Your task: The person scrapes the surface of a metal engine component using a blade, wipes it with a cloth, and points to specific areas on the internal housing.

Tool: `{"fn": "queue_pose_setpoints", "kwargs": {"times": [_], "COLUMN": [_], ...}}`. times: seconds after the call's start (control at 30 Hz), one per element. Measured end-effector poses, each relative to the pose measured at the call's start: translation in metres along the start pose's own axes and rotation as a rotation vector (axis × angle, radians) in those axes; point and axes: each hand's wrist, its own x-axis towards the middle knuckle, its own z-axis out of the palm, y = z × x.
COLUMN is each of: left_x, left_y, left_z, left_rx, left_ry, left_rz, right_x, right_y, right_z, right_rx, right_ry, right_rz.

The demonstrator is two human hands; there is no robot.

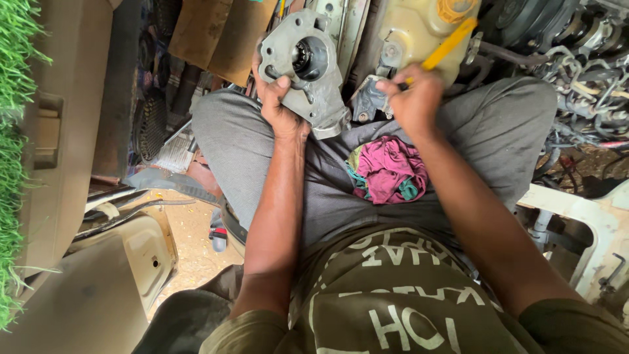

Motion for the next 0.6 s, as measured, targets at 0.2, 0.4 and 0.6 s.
{"fn": "queue_pose_setpoints", "kwargs": {"times": [0.2,0.4,0.6], "left_x": [0.0,0.0,0.0], "left_y": [0.0,0.0,0.001], "left_z": [-0.001,-0.002,-0.001], "left_rx": [0.036,0.022,0.002], "left_ry": [-0.018,-0.022,-0.031], "left_rz": [0.018,0.03,0.018], "right_x": [-0.012,-0.018,-0.021], "right_y": [-0.009,0.017,0.03], "right_z": [0.036,0.048,0.042], "right_rx": [-0.374,-0.402,-0.278], "right_ry": [-0.264,-0.267,-0.268], "right_rz": [0.059,-0.101,-0.203]}}
